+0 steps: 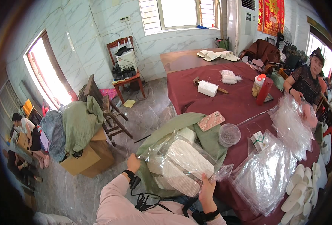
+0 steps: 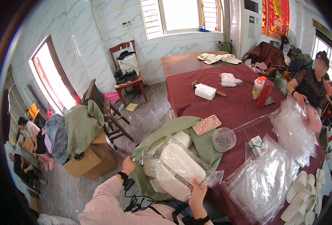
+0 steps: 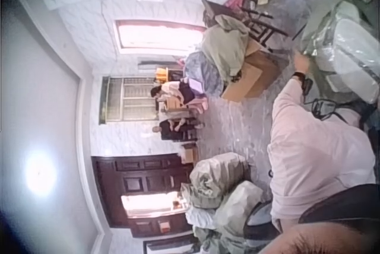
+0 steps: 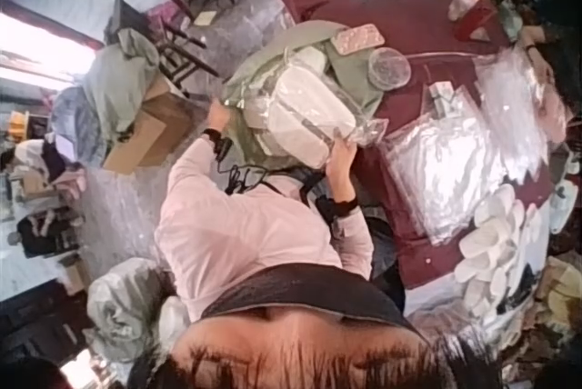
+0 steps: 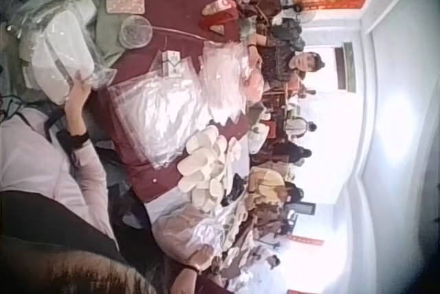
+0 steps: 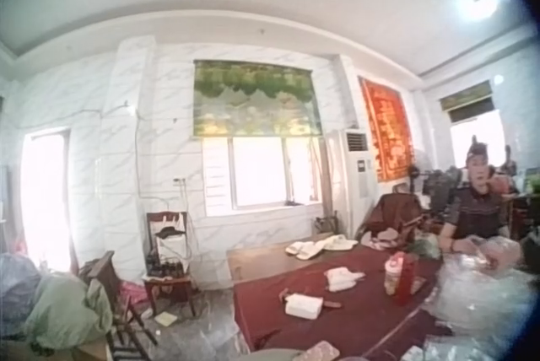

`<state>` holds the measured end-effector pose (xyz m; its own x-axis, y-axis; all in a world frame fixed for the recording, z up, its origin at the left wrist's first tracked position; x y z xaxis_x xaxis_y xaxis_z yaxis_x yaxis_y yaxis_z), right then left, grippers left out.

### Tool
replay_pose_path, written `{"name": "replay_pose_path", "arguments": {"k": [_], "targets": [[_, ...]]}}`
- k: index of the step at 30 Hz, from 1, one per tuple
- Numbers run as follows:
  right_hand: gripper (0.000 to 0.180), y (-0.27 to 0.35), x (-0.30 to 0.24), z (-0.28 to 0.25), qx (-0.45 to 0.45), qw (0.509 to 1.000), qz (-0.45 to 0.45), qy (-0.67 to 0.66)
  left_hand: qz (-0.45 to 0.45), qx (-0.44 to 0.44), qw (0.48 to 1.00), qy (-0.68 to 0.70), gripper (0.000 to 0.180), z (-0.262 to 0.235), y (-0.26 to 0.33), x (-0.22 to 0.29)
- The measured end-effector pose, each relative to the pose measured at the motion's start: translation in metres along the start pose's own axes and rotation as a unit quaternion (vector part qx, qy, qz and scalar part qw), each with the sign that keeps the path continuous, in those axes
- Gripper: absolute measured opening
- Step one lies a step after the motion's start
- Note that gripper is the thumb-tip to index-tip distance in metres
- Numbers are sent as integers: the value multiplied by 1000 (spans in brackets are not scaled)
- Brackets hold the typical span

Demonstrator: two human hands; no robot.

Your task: Sorting white footwear components and packing them into plastic bags at a manufacturing table.

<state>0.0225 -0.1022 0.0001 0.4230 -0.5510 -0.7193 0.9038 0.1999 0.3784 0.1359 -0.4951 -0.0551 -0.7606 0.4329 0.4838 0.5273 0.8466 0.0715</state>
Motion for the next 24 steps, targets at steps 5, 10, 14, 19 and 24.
{"name": "replay_pose_path", "arguments": {"k": [5, 10, 14, 19, 24], "targets": [[24, -11, 16, 5, -38, 998, -37, 45, -87, 79, 978, 174, 21, -3, -12, -12], [37, -30, 53, 30, -223, 860, -116, 444, -180, 119, 917, 335, 24, 19, -22, -26], [53, -11, 22, 62, -180, 650, -190, 714, -247, 68, 852, 457, 31, 20, -9, 10], [80, -17, 37, 64, -174, 759, -54, 625, -154, -11, 901, 406, 35, 13, -1, 56], [80, -21, 85, 71, -261, 920, -110, 270, -70, -30, 936, 345, 25, -3, 21, 87]]}}
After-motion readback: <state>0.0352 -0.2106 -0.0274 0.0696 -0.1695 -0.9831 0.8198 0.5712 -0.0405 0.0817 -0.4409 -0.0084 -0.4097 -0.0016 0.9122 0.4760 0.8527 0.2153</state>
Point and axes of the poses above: each hand's wrist, its own y-axis away from the middle knuckle, its own z-axis out of the palm, x = y × z, the point moved 6 cm from there along -y, towards the middle knuckle, and after that the axes turned 2 degrees about z, right-handed, at the moved point
